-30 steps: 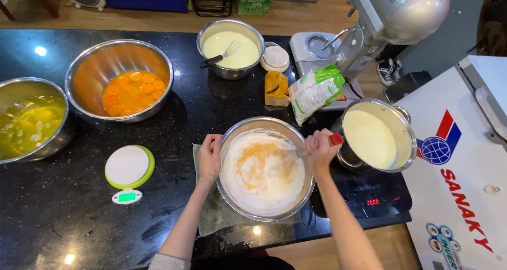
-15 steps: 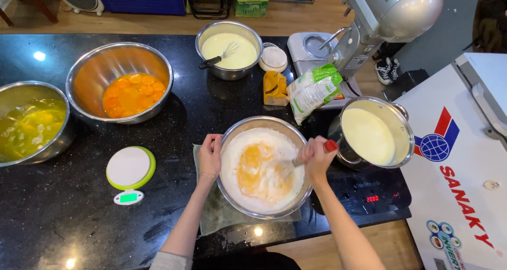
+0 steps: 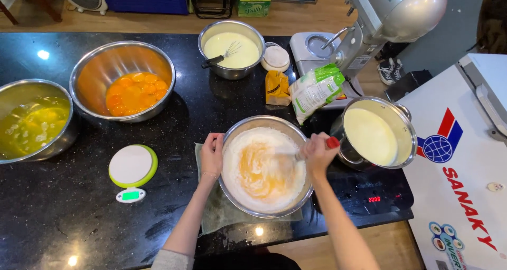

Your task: The person whisks a mixture of egg yolks and a white powder in a metal bowl using a whisk. The person holds the bowl steady with one hand while vigorously mixing the ingredients with the other. The mixture gradually turns into a smooth, uniform yellow batter.

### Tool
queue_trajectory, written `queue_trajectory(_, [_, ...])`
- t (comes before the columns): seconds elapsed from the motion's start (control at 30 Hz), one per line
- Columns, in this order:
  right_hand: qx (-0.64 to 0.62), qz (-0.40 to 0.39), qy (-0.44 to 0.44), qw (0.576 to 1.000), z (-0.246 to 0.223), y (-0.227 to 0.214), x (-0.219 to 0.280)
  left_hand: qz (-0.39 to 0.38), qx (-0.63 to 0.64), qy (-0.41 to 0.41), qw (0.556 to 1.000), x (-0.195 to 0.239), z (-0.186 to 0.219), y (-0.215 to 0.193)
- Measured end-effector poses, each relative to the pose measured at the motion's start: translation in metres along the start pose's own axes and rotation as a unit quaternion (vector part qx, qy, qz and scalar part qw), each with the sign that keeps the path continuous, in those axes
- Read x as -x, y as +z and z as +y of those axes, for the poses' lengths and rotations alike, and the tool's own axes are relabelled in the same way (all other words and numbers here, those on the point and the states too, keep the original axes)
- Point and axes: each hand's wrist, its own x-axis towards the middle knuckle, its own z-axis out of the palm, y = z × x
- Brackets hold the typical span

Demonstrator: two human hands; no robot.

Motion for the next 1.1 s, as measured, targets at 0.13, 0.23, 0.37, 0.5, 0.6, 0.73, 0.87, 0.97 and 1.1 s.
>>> queue_trajectory(0.13, [0.041, 0.068, -0.089, 0.993, 0.054, 0.029, 0.019, 0.0, -0.002, 0.003, 1.0, 0.002, 0.006, -0.001])
queue_trajectory(0.23, [-0.074, 0.009, 0.013, 0.997, 0.034, 0.044, 0.066, 0.002, -0.003, 0.005, 1.0, -0.003, -0.007, 0.001])
queue_trajectory(0.37, [-0.069, -0.066, 0.084, 0.992, 0.025, -0.017, 0.092, 0.009, 0.0, 0.006, 1.0, -0.006, -0.012, 0.002])
queue_trajectory(0.5, [0.053, -0.108, 0.05, 0.991, -0.035, -0.037, 0.063, 0.009, -0.002, 0.005, 1.0, -0.002, -0.003, 0.0])
queue_trajectory(0.6, [0.074, -0.123, 0.026, 0.989, -0.061, -0.033, 0.011, 0.006, -0.016, 0.007, 1.0, -0.001, -0.002, 0.0])
queue_trajectory(0.73, [0.029, -0.075, 0.069, 0.994, -0.05, -0.003, -0.043, -0.003, -0.025, 0.009, 1.0, 0.001, 0.003, -0.001])
queue_trajectory(0.87, [0.055, 0.098, 0.064, 0.992, 0.03, 0.061, -0.061, -0.004, -0.014, 0.011, 1.0, -0.004, -0.008, 0.002])
queue_trajectory(0.97, [-0.098, -0.071, 0.19, 0.974, 0.059, 0.107, -0.063, -0.007, -0.018, 0.005, 1.0, -0.005, -0.008, 0.0])
queue_trajectory(1.1, [0.006, -0.152, 0.017, 0.988, 0.09, 0.16, -0.013, -0.014, 0.005, 0.034, 0.999, -0.011, -0.024, 0.002])
